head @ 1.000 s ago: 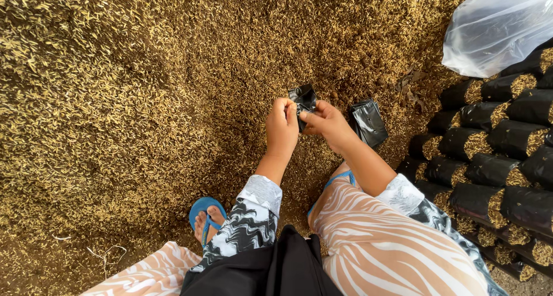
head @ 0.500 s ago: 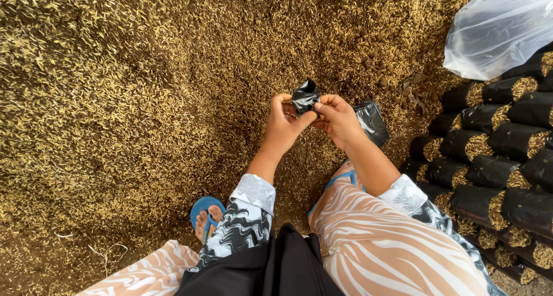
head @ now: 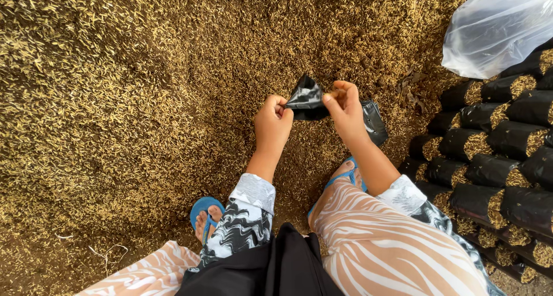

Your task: The person scoops loose grain from a large pile and fills small black pouches by hand. Each filled pouch is placed into a nearby black crate. The person repeats this process continuously.

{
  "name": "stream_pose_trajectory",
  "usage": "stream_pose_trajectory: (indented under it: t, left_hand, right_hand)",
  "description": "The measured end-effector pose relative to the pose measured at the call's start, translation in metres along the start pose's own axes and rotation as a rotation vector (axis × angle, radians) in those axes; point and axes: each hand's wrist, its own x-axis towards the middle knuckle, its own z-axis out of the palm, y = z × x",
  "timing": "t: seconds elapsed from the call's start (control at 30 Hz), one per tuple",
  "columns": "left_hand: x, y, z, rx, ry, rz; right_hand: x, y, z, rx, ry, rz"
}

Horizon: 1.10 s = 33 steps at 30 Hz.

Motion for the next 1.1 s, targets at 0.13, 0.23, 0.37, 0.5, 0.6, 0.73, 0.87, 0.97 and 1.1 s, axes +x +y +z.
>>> stream_pose_trajectory:
  t: [0.13,0.23,0.37,0.5,0.6,0.73,0.87,0.97,1.1]
  left_hand:
    - [-0.002,0.012,-0.002,0.131,-0.006,0.058]
    - [-0.002,0.019,-0.005,0.175,-0.044,0.011]
    - [-0.009,0.023,-0.004,0.34,0.045,0.122]
    - [-0.013,0.017,0.007,0.39,0.068,0.119]
    - [-0.007,0.007,0.008,0.331,0.007,0.109]
    - [-0.007,0.002,0.013,0.31,-0.003,0.149]
    - [-0.007,0.004,0.012,0.418,0.012,0.171]
    - [-0.005,0.004,0.005,0.487,0.032,0.164]
    - [-0.004,0.002,0.009,0.39,0.072,0.201]
  right_hand:
    - [-0.012,-0.038,0.002,-0.641,-0.12,-0.532]
    - [-0.017,-0.048,0.01,-0.767,-0.21,-0.545]
    - [-0.019,-0.041,0.022,-0.776,-0.136,-0.376]
    - [-0.02,-0.033,0.028,-0.599,-0.032,-0.262]
    - [-0.019,-0.031,0.027,-0.586,0.049,-0.24]
    - [-0.013,-0.025,0.026,-0.714,0.026,-0.298]
    - [-0.006,-0.015,0.019,-0.764,0.04,-0.233]
    - [-0.004,-0.012,0.012,-0.767,0.04,-0.191]
    - [-0.008,-0.012,0.013,-0.71,0.017,-0.234]
